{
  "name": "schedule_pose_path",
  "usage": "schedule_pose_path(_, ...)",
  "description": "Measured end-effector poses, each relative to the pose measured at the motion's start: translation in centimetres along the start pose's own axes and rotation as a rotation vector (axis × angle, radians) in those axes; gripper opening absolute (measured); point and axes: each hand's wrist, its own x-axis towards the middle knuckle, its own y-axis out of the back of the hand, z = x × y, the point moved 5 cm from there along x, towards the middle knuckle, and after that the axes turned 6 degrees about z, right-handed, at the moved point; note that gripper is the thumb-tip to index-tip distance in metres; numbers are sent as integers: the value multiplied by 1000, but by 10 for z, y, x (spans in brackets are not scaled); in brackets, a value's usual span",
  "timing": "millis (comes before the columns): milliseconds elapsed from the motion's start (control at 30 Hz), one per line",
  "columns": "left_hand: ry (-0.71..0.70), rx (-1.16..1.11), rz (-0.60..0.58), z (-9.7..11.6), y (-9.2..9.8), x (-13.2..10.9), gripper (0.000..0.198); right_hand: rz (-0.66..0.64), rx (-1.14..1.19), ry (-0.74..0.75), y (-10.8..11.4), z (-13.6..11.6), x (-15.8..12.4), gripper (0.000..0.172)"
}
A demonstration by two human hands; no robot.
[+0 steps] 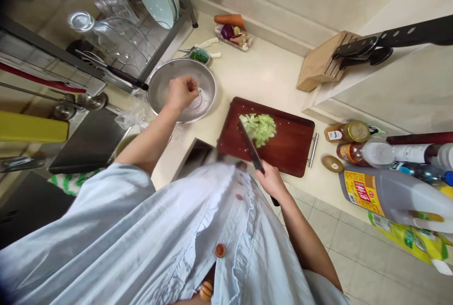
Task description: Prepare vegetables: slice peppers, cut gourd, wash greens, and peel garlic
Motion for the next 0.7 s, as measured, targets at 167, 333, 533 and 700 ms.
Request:
schedule_pose_path(167, -413, -335, -224, 74, -43, -104, 14, 59, 66, -32, 14, 0, -10, 33)
schedule_pose_path(333, -472, -198, -170, 67, -96, -157, 23, 3, -28, 12, 21, -6, -16, 34)
schedule_pose_path(533, -510, -240, -132, 59, -100, -156, 28, -110, -96, 36, 15, -11, -8, 32)
schedule_pose_path(700, -498, -282, -141, 56, -100, -156, 25, -69, -27, 42, 3, -16, 10, 17)
